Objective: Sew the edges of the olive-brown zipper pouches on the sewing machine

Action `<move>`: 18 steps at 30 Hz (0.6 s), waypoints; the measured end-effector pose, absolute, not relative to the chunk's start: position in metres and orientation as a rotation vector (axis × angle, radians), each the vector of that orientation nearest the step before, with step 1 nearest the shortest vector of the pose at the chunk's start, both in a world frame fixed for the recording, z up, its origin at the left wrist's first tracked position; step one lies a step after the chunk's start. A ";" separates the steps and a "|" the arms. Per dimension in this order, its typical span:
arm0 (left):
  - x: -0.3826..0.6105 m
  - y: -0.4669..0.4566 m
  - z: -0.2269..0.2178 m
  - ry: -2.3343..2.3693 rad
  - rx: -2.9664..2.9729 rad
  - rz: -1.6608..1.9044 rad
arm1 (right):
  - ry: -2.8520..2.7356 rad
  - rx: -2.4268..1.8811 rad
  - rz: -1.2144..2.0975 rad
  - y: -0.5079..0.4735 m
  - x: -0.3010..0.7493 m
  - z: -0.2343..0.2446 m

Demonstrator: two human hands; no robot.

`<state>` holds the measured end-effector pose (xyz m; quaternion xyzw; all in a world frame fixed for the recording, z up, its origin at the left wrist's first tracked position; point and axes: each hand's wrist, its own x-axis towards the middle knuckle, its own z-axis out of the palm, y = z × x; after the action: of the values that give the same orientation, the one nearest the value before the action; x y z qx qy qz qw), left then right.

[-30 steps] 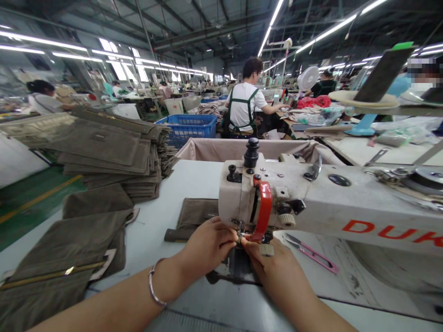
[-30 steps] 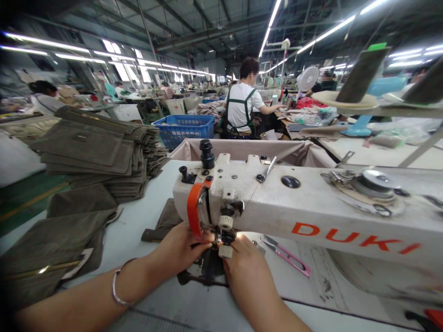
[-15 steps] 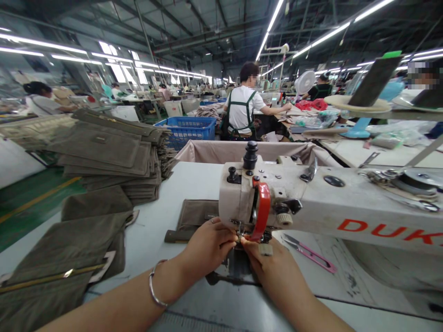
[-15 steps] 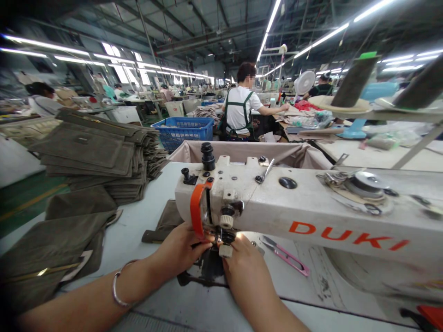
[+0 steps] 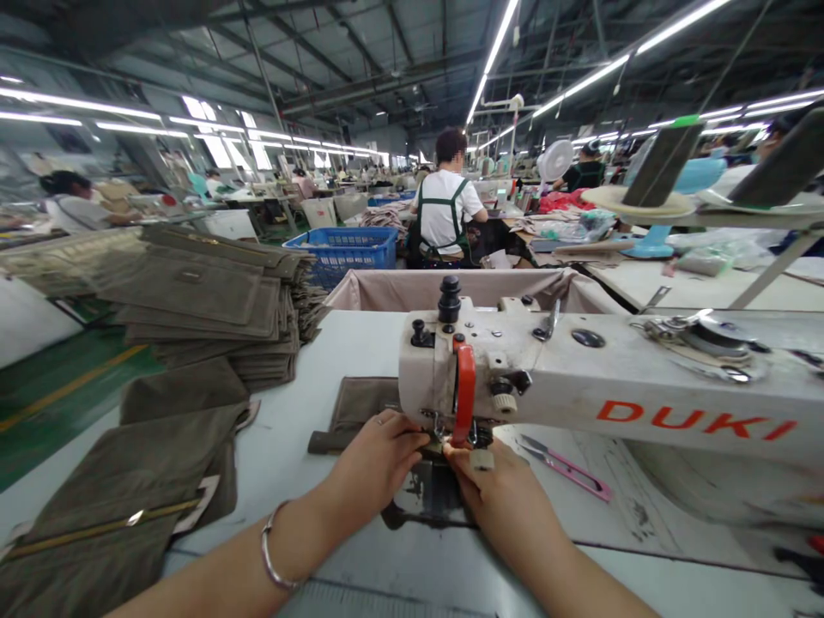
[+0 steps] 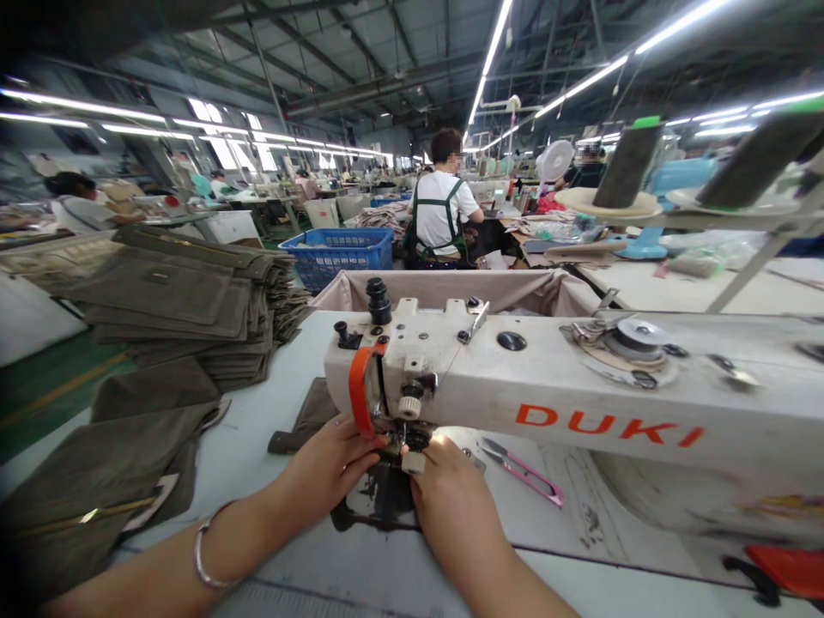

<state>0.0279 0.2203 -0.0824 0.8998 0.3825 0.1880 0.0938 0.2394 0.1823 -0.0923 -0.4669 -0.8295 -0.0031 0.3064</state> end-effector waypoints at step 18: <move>0.032 0.214 -0.081 1.166 2.558 0.556 | -2.260 -1.245 0.021 0.182 0.244 -0.113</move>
<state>0.0322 0.2142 -0.0813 0.8842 0.4031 0.1920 0.1374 0.2442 0.1821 -0.1126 -0.4636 -0.8416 0.0077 0.2769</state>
